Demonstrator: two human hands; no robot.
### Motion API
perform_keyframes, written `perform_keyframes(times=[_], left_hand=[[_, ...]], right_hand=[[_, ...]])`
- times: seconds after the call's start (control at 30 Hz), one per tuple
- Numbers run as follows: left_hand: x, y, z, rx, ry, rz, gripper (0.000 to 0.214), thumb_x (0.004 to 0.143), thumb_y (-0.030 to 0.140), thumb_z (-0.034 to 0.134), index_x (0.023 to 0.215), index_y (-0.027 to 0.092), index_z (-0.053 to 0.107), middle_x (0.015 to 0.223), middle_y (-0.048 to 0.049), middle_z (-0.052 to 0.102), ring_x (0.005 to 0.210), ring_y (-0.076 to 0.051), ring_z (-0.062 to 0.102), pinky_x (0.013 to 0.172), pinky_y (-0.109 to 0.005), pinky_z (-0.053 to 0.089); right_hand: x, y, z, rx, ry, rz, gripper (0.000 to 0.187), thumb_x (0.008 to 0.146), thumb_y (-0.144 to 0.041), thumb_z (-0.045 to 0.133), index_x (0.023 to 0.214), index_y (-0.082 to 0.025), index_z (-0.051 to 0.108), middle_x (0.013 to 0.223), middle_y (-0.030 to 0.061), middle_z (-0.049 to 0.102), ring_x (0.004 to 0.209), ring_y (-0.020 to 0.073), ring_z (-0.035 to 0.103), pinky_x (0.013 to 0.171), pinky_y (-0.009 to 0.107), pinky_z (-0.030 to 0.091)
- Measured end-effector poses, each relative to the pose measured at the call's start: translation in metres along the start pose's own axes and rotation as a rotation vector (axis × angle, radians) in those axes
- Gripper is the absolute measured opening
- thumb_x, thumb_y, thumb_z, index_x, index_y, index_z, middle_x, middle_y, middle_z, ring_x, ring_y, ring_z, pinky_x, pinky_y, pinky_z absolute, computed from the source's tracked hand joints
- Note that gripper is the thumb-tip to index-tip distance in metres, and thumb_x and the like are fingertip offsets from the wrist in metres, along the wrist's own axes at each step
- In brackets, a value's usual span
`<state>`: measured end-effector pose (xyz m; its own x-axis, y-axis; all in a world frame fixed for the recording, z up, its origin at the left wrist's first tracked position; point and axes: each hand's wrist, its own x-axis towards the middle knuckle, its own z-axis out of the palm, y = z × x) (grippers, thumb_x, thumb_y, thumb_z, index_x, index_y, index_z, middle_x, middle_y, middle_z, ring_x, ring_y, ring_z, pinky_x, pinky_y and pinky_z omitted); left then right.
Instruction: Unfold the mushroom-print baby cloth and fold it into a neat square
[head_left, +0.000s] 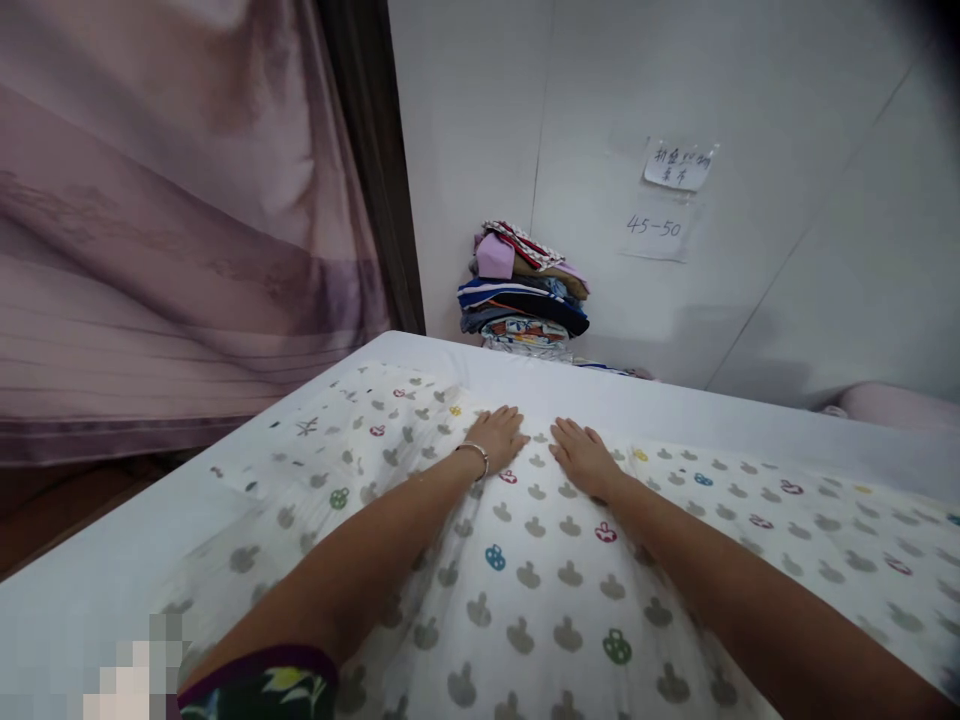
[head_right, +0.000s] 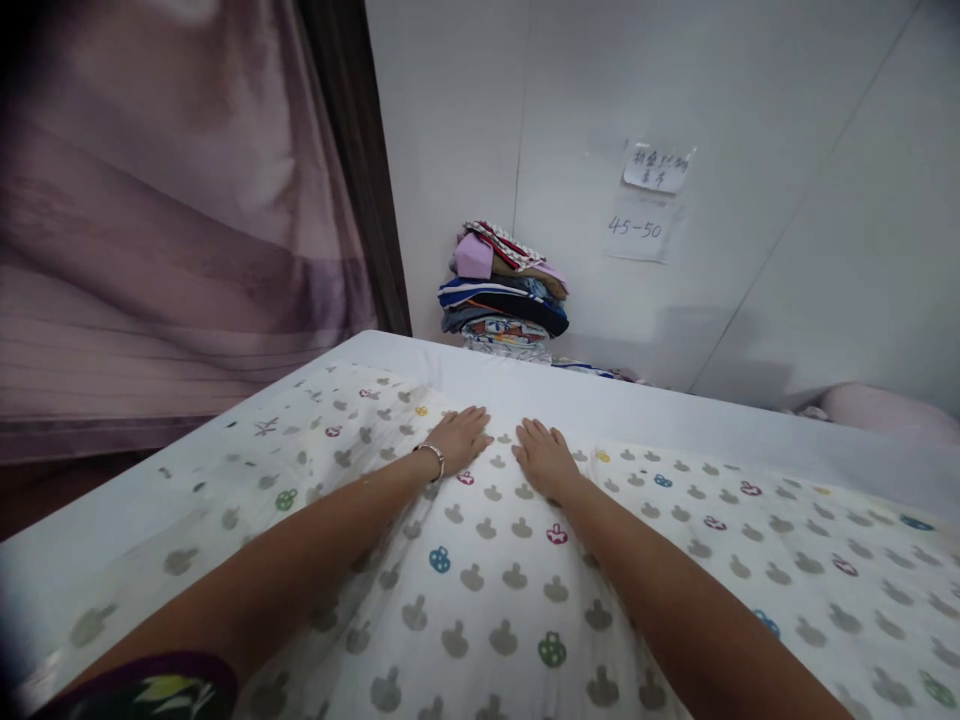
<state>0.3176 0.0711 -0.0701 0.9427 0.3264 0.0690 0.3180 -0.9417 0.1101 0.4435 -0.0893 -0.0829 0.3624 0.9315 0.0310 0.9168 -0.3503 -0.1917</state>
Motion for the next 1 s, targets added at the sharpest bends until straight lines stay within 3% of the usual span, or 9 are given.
perform_keyframes(times=[0.1,0.2,0.43,0.57,0.63,0.73,0.87,0.93,1.0], left_hand=[[-0.006,-0.003,0.009,-0.048,-0.051,-0.017,0.051,0.092,0.046,0.025,0.137,0.021,0.032,0.148,-0.0062,0.025,0.137,-0.021,0.017,0.11,-0.046,0.015],[-0.008,-0.005,0.009,-0.064,-0.063,-0.007,0.054,0.092,0.049,0.022,0.137,0.022,0.03,0.149,-0.0054,0.023,0.137,-0.02,0.015,0.11,-0.046,0.014],[-0.013,0.009,-0.009,-0.101,-0.126,-0.054,0.05,0.092,0.045,0.024,0.135,0.022,0.034,0.149,-0.0068,0.024,0.137,-0.021,0.017,0.109,-0.048,0.015],[-0.039,0.021,-0.025,-0.116,-0.132,-0.094,0.049,0.091,0.048,0.025,0.132,0.024,0.038,0.148,-0.007,0.026,0.135,-0.022,0.021,0.107,-0.047,0.022],[-0.071,0.018,-0.037,-0.118,-0.09,-0.082,0.05,0.09,0.052,0.028,0.131,0.026,0.039,0.148,-0.0051,0.026,0.135,-0.022,0.021,0.108,-0.047,0.021],[-0.143,-0.002,-0.059,-0.056,0.048,-0.174,0.046,0.088,0.051,0.037,0.125,0.028,0.047,0.144,-0.0033,0.034,0.132,-0.022,0.028,0.109,-0.046,0.018],[-0.253,-0.044,-0.09,0.063,0.187,-0.642,0.04,0.088,0.044,0.042,0.119,0.021,0.054,0.13,-0.0079,0.051,0.118,-0.02,0.047,0.101,-0.033,0.033],[-0.296,-0.062,-0.1,0.113,0.128,-0.924,0.043,0.087,0.046,0.04,0.117,0.018,0.055,0.124,-0.0112,0.055,0.113,-0.024,0.051,0.093,-0.036,0.039],[-0.323,-0.076,-0.105,0.106,0.055,-1.095,0.05,0.086,0.052,0.036,0.115,0.017,0.057,0.12,-0.0141,0.057,0.111,-0.028,0.051,0.088,-0.038,0.041]], right_hand=[[-0.005,-0.004,0.003,-0.005,-0.001,0.029,0.051,0.094,-0.04,0.026,0.138,-0.015,0.035,0.148,0.0094,0.025,0.136,0.023,0.018,0.108,0.045,0.015],[-0.018,-0.011,0.013,-0.045,0.086,0.019,0.056,0.092,-0.046,0.027,0.138,-0.015,0.035,0.148,0.0096,0.024,0.137,0.0244,0.016,0.108,0.047,0.016],[-0.034,-0.018,0.032,-0.124,0.104,-0.002,0.06,0.09,-0.049,0.023,0.139,-0.016,0.034,0.147,0.0061,0.027,0.136,0.0223,0.021,0.109,0.046,0.015],[-0.032,-0.017,0.031,-0.136,0.096,0.017,0.061,0.089,-0.05,0.022,0.14,-0.017,0.032,0.147,0.0056,0.027,0.136,0.0226,0.02,0.109,0.047,0.017],[-0.032,-0.016,0.032,-0.144,0.096,0.015,0.061,0.089,-0.049,0.022,0.14,-0.017,0.033,0.147,0.006,0.027,0.136,0.0232,0.02,0.109,0.048,0.017],[-0.032,-0.014,0.034,-0.146,0.082,0.017,0.062,0.088,-0.049,0.02,0.14,-0.017,0.033,0.148,0.0056,0.026,0.136,0.0235,0.019,0.108,0.048,0.017],[-0.031,-0.013,0.033,-0.132,0.042,0.022,0.066,0.087,-0.052,0.016,0.141,-0.017,0.03,0.149,0.0053,0.023,0.137,0.0231,0.017,0.109,0.048,0.016],[-0.03,-0.013,0.032,-0.13,0.029,0.03,0.067,0.087,-0.053,0.015,0.142,-0.016,0.029,0.149,0.0051,0.022,0.137,0.0228,0.016,0.109,0.048,0.016],[-0.03,-0.013,0.031,-0.131,0.025,0.042,0.067,0.087,-0.053,0.014,0.142,-0.017,0.029,0.15,0.0046,0.021,0.137,0.0224,0.016,0.109,0.047,0.015]])
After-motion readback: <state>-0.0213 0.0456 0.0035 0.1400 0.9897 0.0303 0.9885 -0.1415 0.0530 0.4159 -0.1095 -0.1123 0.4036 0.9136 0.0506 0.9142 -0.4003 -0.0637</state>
